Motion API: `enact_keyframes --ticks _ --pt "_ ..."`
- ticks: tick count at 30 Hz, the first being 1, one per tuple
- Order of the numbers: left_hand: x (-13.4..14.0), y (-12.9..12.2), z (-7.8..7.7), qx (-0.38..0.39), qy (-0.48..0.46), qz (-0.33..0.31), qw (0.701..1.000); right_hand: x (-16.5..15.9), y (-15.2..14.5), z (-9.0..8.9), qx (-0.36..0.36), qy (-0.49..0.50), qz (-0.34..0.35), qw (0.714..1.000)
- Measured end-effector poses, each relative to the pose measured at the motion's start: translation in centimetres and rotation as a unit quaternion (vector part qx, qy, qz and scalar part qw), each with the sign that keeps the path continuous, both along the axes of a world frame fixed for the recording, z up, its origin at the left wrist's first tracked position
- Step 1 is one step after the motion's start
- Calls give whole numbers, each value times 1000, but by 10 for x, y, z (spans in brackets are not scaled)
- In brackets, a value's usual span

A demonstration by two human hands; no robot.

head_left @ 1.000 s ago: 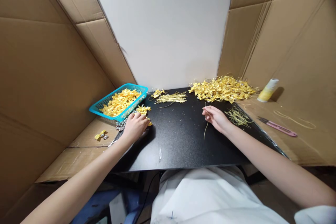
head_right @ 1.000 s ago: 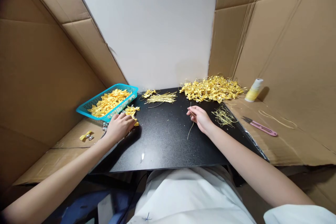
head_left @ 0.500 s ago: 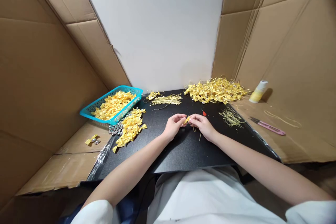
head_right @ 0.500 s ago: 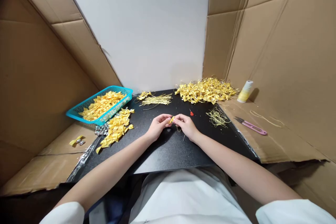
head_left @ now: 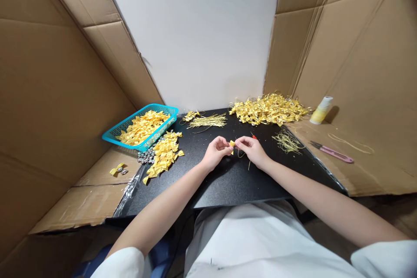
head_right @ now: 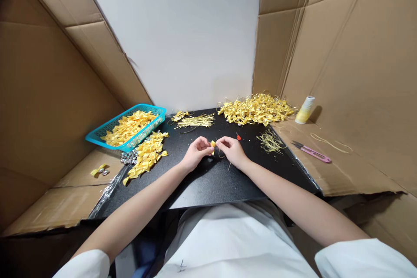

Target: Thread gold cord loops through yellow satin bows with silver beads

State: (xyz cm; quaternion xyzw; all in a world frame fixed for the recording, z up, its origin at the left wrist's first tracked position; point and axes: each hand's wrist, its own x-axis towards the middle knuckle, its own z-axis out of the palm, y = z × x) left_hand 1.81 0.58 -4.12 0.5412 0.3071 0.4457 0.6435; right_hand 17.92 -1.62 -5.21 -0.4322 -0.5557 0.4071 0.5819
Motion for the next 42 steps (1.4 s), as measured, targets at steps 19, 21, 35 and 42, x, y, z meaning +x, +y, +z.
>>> enact_keyframes --ticks 19,21,35,42 --pt "-3 -2 4 -89 -85 -26 992 10 -17 15 160 -236 -5 958" --pt "-3 -2 4 -90 -85 -35 992 10 -17 15 161 -235 -8 959" --pt "-3 -2 3 -92 -82 -50 991 9 -19 16 169 -233 -9 958" --pt "-4 -2 2 -93 -79 -52 991 10 -18 16 163 -224 -7 961"
